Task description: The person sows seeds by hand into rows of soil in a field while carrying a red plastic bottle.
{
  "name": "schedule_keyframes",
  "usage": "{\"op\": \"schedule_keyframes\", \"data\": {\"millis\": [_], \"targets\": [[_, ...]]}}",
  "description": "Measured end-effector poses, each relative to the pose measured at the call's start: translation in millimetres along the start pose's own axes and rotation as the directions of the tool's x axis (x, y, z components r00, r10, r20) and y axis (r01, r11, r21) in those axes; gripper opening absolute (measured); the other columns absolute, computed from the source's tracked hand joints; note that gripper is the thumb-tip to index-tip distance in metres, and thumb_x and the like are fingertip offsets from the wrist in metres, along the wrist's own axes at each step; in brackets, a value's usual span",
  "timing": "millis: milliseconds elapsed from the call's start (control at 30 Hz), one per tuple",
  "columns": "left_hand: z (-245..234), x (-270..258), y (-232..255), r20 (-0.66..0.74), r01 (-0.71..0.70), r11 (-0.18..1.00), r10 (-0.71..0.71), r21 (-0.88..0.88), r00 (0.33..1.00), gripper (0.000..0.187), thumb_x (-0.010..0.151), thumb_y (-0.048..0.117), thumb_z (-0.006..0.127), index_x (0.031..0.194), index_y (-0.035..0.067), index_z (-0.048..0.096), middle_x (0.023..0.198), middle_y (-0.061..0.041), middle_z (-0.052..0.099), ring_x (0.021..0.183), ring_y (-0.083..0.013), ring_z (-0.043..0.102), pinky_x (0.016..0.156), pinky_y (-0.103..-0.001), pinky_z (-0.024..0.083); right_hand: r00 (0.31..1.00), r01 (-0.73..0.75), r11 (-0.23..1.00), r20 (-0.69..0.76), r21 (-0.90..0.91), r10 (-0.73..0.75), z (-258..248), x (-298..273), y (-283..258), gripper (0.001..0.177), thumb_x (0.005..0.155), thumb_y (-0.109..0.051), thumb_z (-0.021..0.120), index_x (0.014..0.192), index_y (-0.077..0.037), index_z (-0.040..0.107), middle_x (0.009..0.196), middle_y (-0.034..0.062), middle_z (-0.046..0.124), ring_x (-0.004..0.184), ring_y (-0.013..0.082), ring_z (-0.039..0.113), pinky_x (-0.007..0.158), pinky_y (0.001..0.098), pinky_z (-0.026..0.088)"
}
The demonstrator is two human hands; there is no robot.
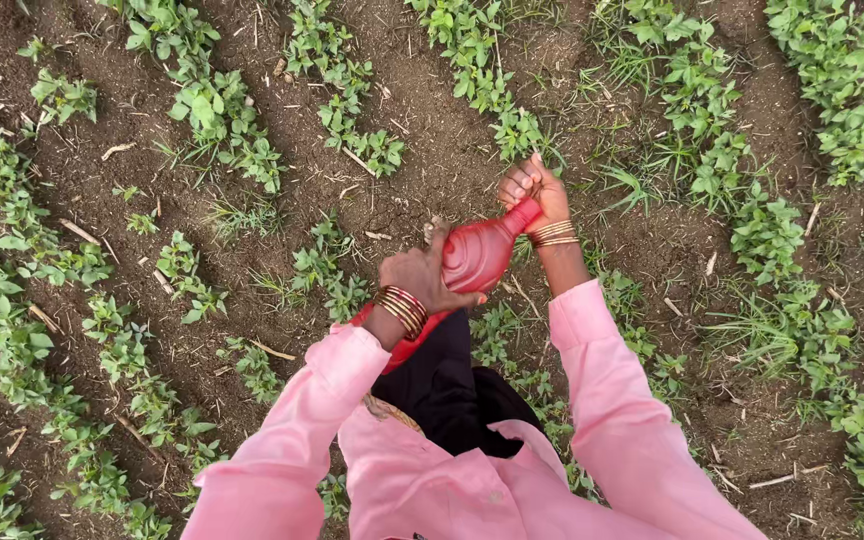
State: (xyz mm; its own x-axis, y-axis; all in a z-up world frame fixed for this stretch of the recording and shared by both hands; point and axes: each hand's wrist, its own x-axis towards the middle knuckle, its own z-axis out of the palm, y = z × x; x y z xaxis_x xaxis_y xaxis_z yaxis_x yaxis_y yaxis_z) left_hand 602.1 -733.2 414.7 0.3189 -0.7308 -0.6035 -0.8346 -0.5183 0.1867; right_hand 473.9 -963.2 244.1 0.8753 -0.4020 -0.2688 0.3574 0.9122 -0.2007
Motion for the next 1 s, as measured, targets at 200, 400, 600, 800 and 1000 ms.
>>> {"op": "schedule_keyframes", "data": {"millis": [200, 400, 600, 800, 1000], "targets": [[-30, 44, 2, 0.041, 0.038, 0.999, -0.037, -0.02, 0.998, 0.138, 0.055, 0.098, 0.062, 0.162, 0.024, 0.018, 0.078, -0.012, 0.073, 0.07, -0.0283, 0.074, 0.06, -0.043, 0.058, 1.0, -0.029, 0.998, 0.006, -0.06, 0.03, 5, 45, -31, 0.042, 0.113, -0.032, 0.045, 0.075, -0.015, 0.045, 0.07, -0.0011, 0.045, 0.065, 0.0153, 0.044, 0.061, 0.0325, 0.041], [-72, 86, 1, 0.031, 0.102, 0.992, -0.1, -0.075, 0.995, 0.14, 0.057, 0.097, 0.063, 0.165, 0.022, 0.013, 0.075, -0.012, 0.074, 0.066, -0.0287, 0.075, 0.058, -0.042, 0.059, 0.994, -0.105, 0.994, 0.018, 0.018, 0.105, 24, 101, -58, 0.043, 0.114, -0.033, 0.044, 0.075, -0.015, 0.045, 0.072, -0.0014, 0.046, 0.066, 0.0143, 0.044, 0.061, 0.0318, 0.043], [-113, 121, -2, -0.037, 0.103, 0.992, -0.106, -0.069, 0.994, 0.136, 0.057, 0.097, 0.063, 0.163, 0.027, 0.016, 0.066, -0.01, 0.072, 0.06, -0.0298, 0.072, 0.057, -0.045, 0.056, 0.986, -0.167, 0.978, 0.052, 0.127, 0.161, 66, 158, -90, 0.042, 0.113, -0.033, 0.044, 0.075, -0.015, 0.046, 0.069, -0.0036, 0.044, 0.064, 0.012, 0.043, 0.06, 0.0314, 0.043], [-131, 161, 1, -0.508, -0.174, 0.943, 0.007, -0.283, 0.861, 0.126, 0.061, 0.088, 0.076, 0.156, 0.019, 0.033, 0.063, -0.007, 0.068, 0.052, -0.0275, 0.068, 0.058, -0.044, 0.052, 1.0, 0.014, 0.998, -0.001, -0.064, -0.014, 80, 213, -168, 0.04, 0.116, -0.032, 0.044, 0.081, -0.013, 0.049, 0.062, -0.0047, 0.042, 0.05, 0.0083, 0.038, 0.049, 0.0254, 0.035], [-144, 209, 19, -0.619, -0.203, 0.877, -0.128, -0.435, 0.775, 0.126, 0.056, 0.079, 0.083, 0.154, 0.013, 0.039, 0.113, -0.013, 0.077, 0.071, -0.0246, 0.073, 0.073, -0.042, 0.051, 0.814, -0.276, 0.634, -0.526, -0.722, -0.246, -61, 333, -233, 0.016, 0.107, -0.026, 0.056, 0.097, -0.014, 0.061, 0.066, -0.0028, 0.057, 0.043, 0.0073, 0.044, 0.038, 0.0234, 0.039]]}}
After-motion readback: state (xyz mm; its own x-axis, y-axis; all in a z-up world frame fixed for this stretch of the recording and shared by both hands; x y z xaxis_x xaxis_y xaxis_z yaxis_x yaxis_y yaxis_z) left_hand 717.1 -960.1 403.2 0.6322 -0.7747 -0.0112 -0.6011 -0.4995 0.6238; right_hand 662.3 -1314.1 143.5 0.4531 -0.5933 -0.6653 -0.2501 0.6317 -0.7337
